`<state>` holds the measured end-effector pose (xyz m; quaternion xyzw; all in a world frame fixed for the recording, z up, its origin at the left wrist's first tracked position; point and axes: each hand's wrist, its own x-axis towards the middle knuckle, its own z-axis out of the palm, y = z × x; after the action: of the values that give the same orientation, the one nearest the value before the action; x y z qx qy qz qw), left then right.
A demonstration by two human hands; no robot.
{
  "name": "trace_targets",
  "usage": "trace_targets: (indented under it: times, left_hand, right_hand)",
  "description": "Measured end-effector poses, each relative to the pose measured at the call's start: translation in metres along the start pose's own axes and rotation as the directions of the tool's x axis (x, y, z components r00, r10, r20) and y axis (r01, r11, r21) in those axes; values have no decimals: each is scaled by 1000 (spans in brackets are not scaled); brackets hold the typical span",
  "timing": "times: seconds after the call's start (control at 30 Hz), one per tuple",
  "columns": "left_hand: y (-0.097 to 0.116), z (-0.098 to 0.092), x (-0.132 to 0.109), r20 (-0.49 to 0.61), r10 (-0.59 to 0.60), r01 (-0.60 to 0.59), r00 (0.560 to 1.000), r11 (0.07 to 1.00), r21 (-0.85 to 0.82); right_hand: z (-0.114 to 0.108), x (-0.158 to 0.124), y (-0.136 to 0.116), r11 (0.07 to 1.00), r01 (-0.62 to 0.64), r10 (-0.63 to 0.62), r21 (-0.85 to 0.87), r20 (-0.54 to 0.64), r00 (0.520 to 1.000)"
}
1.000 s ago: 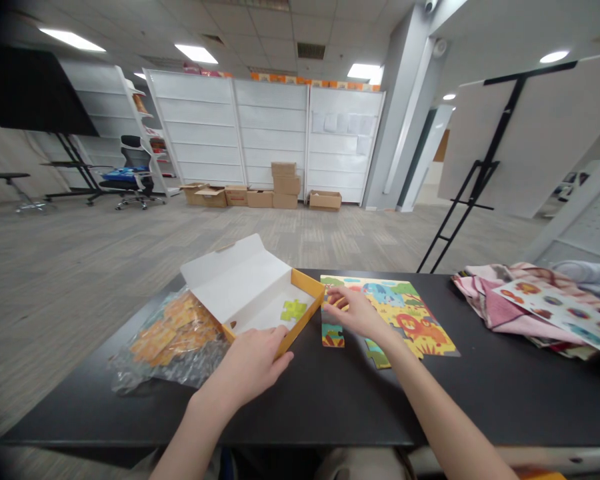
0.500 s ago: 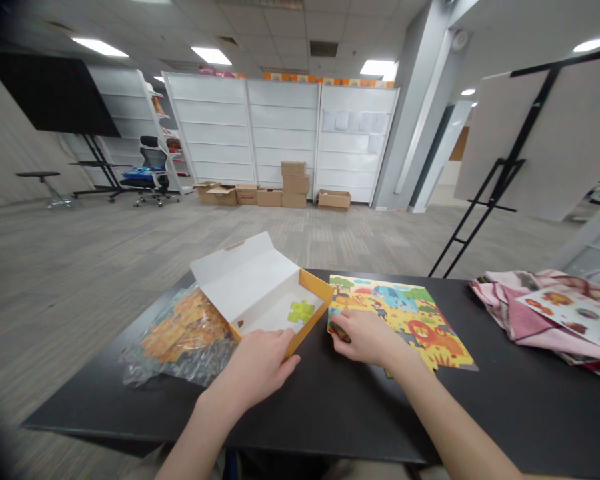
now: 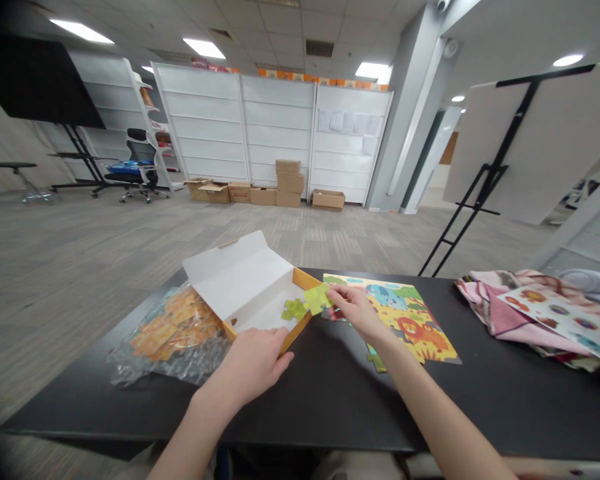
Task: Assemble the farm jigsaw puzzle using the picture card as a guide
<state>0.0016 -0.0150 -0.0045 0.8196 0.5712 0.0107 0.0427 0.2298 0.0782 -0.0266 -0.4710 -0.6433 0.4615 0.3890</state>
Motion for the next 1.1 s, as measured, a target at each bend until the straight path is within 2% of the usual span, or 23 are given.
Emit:
trace_targets:
  times: [0.03, 0.1, 0.17, 0.23, 0.3, 0.37, 0.43, 0.5, 0.63, 0.77, 0.83, 0.93, 1.1]
  left_hand:
    - [0, 1, 0, -4, -3, 3, 1000, 1000, 3]
    - [0, 2, 0, -15, -3, 3, 1000, 1000, 4]
    - [-1, 3, -1, -23, 8, -8, 1000, 1000, 1]
    - [-1, 2, -1, -20, 24, -24, 1000, 1000, 1]
    - [-1, 0, -1, -13, 34, -34, 999, 999, 4]
    - [-1, -2, -2, -9, 35, -35, 999, 999, 6]
    - [-3, -3, -2, -12, 33, -33, 999, 999, 0]
    - [-4, -3, -2, -22, 28, -28, 999, 999, -15]
    - [-4, -1, -1, -42, -15, 13, 999, 999, -43]
    - [1, 1, 3, -43, -91, 90, 995, 995, -38]
    - [3, 3, 5, -72, -107, 105, 992, 994, -33]
    - [3, 6, 6, -102, -106, 105, 989, 994, -20]
    - [2, 4, 6, -76, -88, 87, 993, 996, -18]
  right_hand:
    - [7, 3, 1, 997, -16, 15, 73, 19, 1000]
    - [14, 7, 5, 995, -1, -1, 103, 21, 1000]
    - [11, 11, 11, 999, 53, -52, 6, -63, 997]
    - [-1, 12, 18, 978, 98, -125, -182, -141, 982]
    - [-15, 11, 27, 897, 147, -210, -417, -109, 972]
    - [-26, 10, 35, 756, 217, -251, -617, 32, 967]
    - [-32, 10, 43, 634, 274, -228, -723, 163, 960]
    - [-33, 11, 47, 570, 280, -180, -772, 215, 960]
    - [-29, 12, 42, 447, 245, -115, -861, 216, 970]
    - [-18, 7, 28, 282, 277, -119, -919, 253, 960]
    - [-12, 4, 24, 231, 287, -130, -930, 263, 956]
    - [-7, 5, 27, 203, 274, -158, -940, 245, 956]
    - [-17, 17, 48, 286, 285, -263, -915, 211, 942]
